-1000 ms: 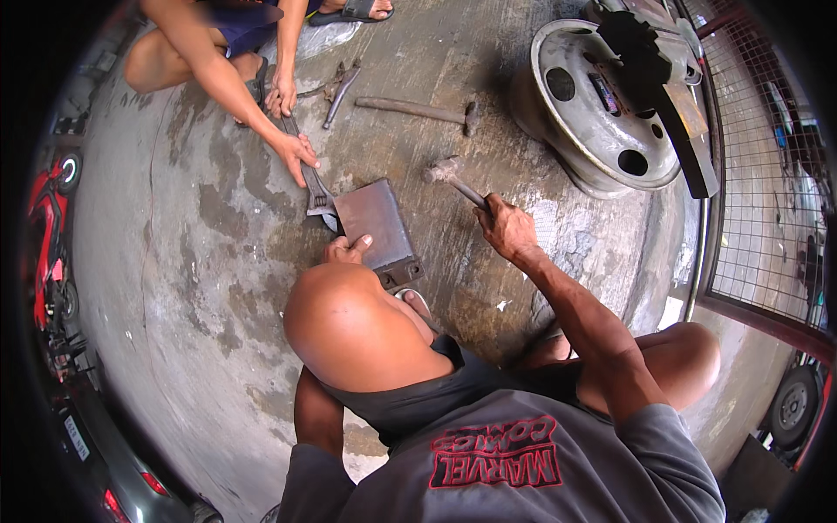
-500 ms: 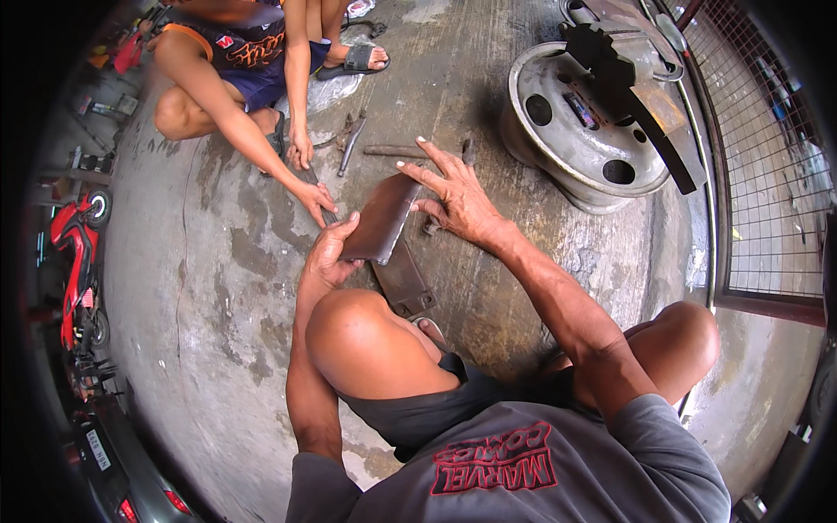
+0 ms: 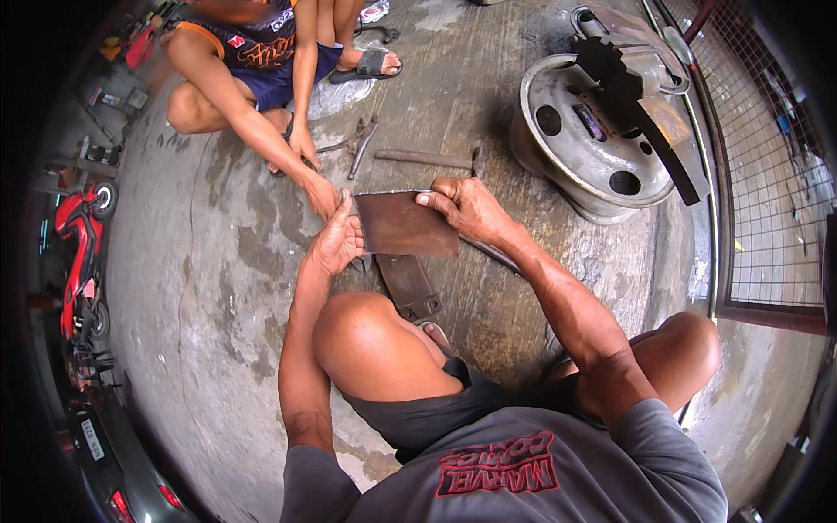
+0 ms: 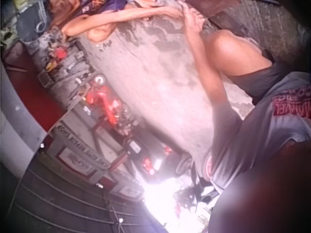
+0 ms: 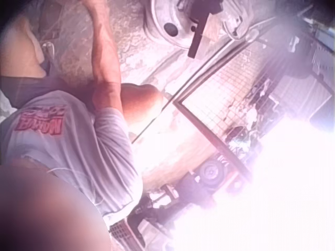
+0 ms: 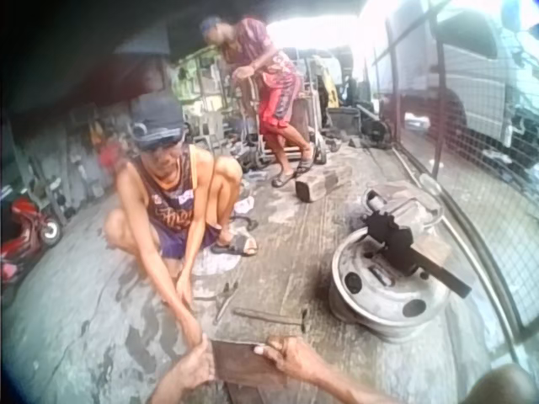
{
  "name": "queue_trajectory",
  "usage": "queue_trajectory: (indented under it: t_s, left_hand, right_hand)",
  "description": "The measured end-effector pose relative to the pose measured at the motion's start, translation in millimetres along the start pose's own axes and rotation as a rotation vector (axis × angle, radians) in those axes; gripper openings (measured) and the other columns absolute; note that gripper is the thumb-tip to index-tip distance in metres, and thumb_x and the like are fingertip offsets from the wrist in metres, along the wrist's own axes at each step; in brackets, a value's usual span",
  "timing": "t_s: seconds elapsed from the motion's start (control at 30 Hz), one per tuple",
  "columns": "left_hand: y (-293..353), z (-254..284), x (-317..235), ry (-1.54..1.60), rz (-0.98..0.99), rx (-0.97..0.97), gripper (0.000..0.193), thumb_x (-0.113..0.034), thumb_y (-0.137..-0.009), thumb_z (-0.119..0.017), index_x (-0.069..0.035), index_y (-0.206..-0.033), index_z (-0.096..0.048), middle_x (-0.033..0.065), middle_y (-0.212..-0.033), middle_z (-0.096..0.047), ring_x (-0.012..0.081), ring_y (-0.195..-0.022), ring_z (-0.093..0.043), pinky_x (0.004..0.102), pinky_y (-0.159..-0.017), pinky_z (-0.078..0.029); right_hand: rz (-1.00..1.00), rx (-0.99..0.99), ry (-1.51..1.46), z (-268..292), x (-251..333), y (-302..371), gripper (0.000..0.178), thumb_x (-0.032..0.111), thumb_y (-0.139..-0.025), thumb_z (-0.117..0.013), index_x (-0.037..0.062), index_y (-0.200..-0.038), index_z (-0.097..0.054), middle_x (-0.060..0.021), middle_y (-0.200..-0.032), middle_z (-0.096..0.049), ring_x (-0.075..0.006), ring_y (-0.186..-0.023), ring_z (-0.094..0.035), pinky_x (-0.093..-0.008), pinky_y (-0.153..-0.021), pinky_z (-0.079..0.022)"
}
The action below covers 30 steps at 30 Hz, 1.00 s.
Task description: The person sits on the floor and uses a hammer to repeatedly strike a rectangular metal part while a second person holds a wrench on it. They adjust the part and continue hammering to loosen or shape the metal.
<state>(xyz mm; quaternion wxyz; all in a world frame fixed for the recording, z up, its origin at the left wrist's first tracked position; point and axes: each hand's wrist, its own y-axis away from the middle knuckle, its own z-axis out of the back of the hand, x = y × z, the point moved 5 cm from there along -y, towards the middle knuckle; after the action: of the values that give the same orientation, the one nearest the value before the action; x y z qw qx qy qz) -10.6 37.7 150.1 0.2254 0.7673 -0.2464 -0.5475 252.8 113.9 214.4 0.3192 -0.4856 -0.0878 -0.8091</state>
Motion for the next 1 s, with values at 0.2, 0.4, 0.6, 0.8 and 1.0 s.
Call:
queue_trajectory:
  t_s: [0.2, 0.4, 0.6, 0.8, 1.0]
  left_hand:
    - [-2.2, -2.4, 10.5, -0.050, -0.160, -0.027, 0.068, -0.068, -0.101, -0.047, -0.006, -0.123, -0.065, 0.0102, -0.106, -0.075, 0.0164, -0.085, -0.072, 0.0326, -0.078, -0.057]
    - [5.0, -6.6, 7.0, -0.184, -0.210, -0.048, 0.043, -0.034, -0.100, -0.069, -0.002, -0.128, -0.060, 0.0102, -0.113, -0.072, 0.0150, -0.093, -0.070, 0.0299, -0.077, -0.057]
    - [13.4, -17.1, 5.6, -0.195, -0.204, -0.092, 0.057, -0.016, -0.098, -0.069, 0.005, -0.145, -0.045, 0.0140, -0.126, -0.067, 0.0194, -0.109, -0.068, 0.0312, -0.085, -0.056]
    - [10.5, -14.8, 15.2, -0.187, -0.170, -0.153, 0.056, -0.019, -0.097, -0.072, 0.006, -0.142, -0.050, 0.0125, -0.121, -0.069, 0.0180, -0.106, -0.067, 0.0315, -0.089, -0.054]
    - [19.9, -24.9, 8.5, -0.380, -0.301, -0.113, 0.037, -0.024, -0.095, -0.073, 0.004, -0.118, -0.070, 0.0054, -0.102, -0.074, 0.0129, -0.093, -0.065, 0.0317, -0.086, -0.051]
  right_hand:
    - [-0.171, 0.168, -0.034, -5.3, -19.5, 2.9, 0.047, 0.042, -0.102, -0.062, -0.0042, -0.091, -0.066, -0.0257, -0.081, -0.064, -0.0405, -0.079, -0.065, -0.0504, -0.075, -0.048]
    - [-0.278, 0.269, -0.146, -20.3, -47.4, 4.1, 0.033, 0.029, -0.102, -0.063, -0.0007, -0.114, -0.068, -0.0146, -0.096, -0.071, -0.0251, -0.093, -0.065, -0.0423, -0.087, -0.049]
    - [-0.305, 0.278, -0.199, -27.7, -59.9, 4.9, 0.028, 0.021, -0.100, -0.065, -0.0011, -0.117, -0.067, -0.0101, -0.099, -0.072, -0.0194, -0.095, -0.064, -0.0386, -0.090, -0.049]
    - [-0.349, 0.293, -0.240, -36.4, -67.4, 8.6, 0.031, 0.021, -0.100, -0.066, -0.0012, -0.122, -0.067, -0.0112, -0.103, -0.073, -0.0209, -0.100, -0.066, -0.0386, -0.093, -0.049]
    - [-0.162, 0.032, -0.156, -29.1, -61.7, 4.9, 0.043, 0.031, -0.097, -0.069, -0.0006, -0.126, -0.067, -0.0233, -0.110, -0.073, -0.0371, -0.107, -0.070, -0.0456, -0.093, -0.052]
